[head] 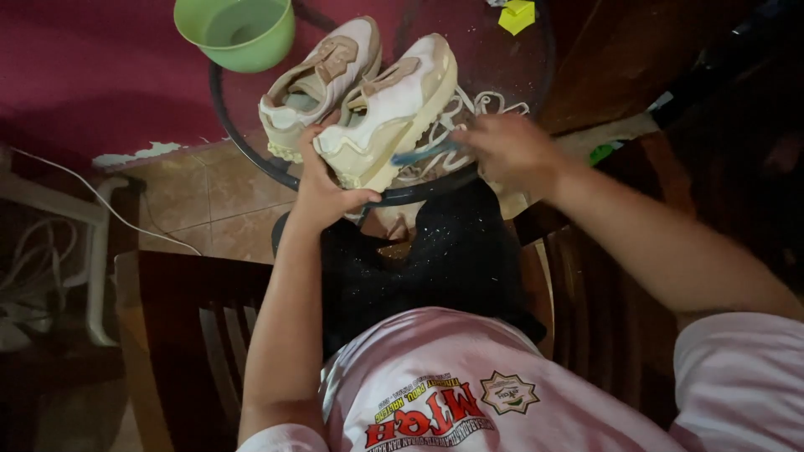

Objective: The person scrubs a white sneaker with a toothbrush, focusing on the upper and side panels. The shoe is held in the left hand while the right hand applies the brush in repetitive strokes. The other shoe remains on the table.

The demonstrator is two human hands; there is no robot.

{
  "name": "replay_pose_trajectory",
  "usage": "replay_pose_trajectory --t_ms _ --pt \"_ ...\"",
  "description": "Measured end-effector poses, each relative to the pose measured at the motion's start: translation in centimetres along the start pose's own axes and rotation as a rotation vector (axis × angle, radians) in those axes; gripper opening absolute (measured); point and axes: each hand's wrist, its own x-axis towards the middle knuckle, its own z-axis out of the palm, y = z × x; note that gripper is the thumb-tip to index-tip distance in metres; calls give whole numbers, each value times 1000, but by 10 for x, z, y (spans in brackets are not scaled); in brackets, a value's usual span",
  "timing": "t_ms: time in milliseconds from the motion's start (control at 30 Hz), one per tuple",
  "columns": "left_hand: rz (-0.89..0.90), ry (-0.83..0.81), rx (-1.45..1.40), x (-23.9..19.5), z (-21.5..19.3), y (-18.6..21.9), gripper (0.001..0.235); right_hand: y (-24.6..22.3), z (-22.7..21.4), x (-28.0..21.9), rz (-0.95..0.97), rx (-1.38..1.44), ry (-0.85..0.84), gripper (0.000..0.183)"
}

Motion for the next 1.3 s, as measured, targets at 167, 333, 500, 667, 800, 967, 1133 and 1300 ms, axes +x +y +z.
replay_pose_trajectory --t_ms 167,333,500,667,800,967,1133,1300 --pt "-14 12 27 2 -5 -7 128 -38 8 5 15 -55 133 37" --pt "25 -8 37 6 5 25 120 -68 -5 12 -73 -79 133 21" --pt "45 -22 44 8 8 36 115 -30 0 13 -92 -25 45 27" --pt "-20 -3 35 7 7 25 118 44 7 6 -114 -66 22 41" --pt "-26 1 25 6 5 23 117 22 23 0 -198 -25 64 62" --pt "-36 -32 44 9 5 30 111 11 44 2 -156 -71 137 40" --pt "-42 -29 53 5 4 21 111 45 -2 3 15 -257 123 35" --pt "-59 -30 61 5 4 17 115 7 25 5 -22 -267 205 35"
